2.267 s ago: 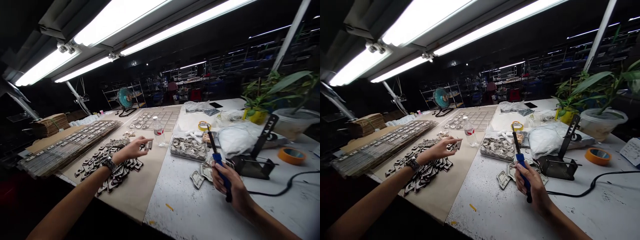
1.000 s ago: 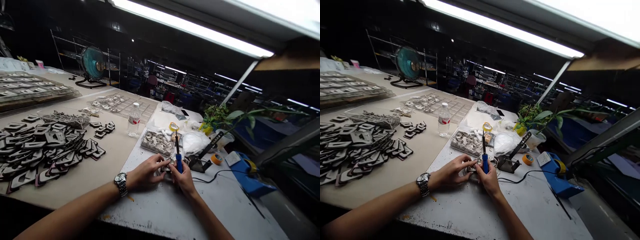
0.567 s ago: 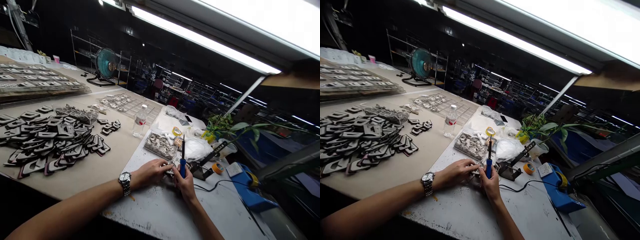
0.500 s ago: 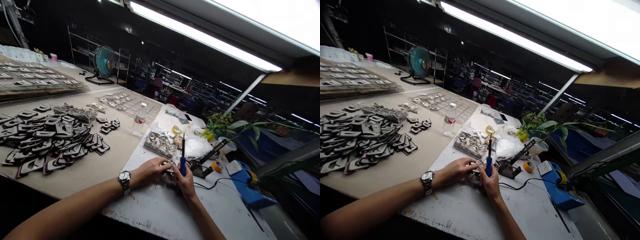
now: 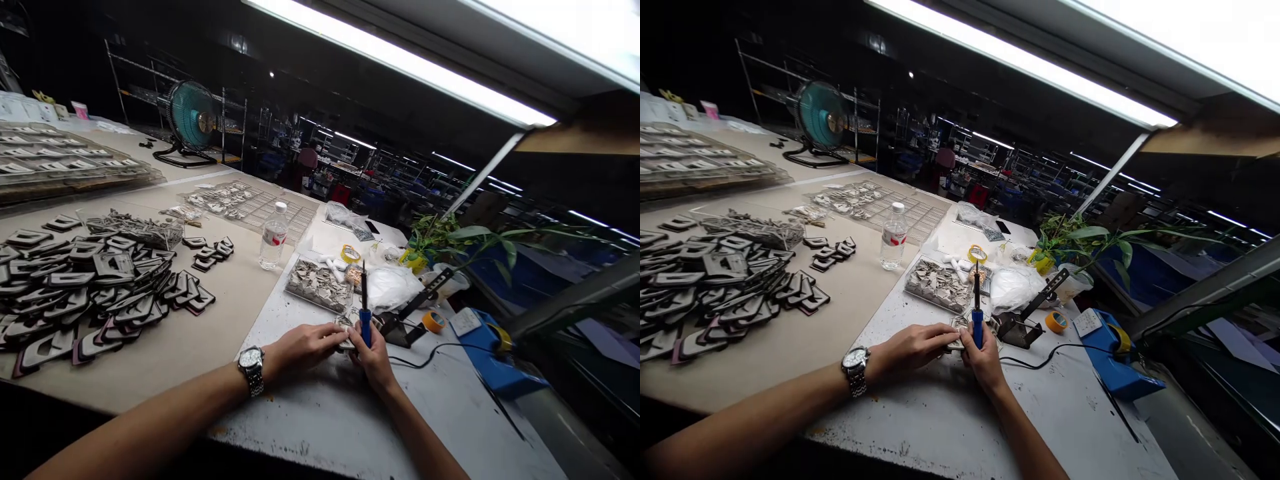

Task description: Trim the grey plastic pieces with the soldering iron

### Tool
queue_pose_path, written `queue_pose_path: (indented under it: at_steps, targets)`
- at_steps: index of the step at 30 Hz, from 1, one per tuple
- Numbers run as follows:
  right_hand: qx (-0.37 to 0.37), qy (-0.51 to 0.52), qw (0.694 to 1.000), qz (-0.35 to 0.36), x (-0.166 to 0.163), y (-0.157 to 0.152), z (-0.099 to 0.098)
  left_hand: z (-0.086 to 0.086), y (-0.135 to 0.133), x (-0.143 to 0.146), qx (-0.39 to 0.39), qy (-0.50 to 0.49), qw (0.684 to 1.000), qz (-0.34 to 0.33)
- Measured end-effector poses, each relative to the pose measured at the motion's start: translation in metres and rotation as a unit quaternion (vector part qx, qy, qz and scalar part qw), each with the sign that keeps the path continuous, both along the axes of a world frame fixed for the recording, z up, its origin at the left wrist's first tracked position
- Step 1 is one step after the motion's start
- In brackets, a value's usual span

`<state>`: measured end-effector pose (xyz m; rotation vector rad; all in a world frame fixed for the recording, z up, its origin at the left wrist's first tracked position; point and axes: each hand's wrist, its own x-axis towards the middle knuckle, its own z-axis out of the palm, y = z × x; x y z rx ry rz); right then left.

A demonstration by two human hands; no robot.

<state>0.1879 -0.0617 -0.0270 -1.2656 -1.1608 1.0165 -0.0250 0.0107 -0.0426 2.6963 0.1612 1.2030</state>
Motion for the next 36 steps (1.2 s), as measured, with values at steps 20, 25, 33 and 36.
queue_pose_path:
  at_steps: [20, 25, 33, 36]
  targets:
    - [0.042, -0.292, 0.954, -0.042, 0.04, 0.088, 0.063, -0.007, -0.001, 0.007, -0.169, -0.07, 0.98, 0.073]
    - [-0.017, -0.345, 0.937, 0.044, 0.029, 0.138, 0.07, -0.005, 0.0, 0.006, -0.218, -0.089, 0.968, 0.081]
    - [-0.021, -0.391, 0.92, 0.009, 0.009, 0.146, 0.066, 0.005, -0.004, 0.006, -0.291, -0.09, 0.95, 0.072]
    - [-0.003, -0.357, 0.934, -0.017, 0.013, 0.139, 0.067, 0.008, -0.008, 0.009, -0.412, -0.107, 0.903, 0.055]
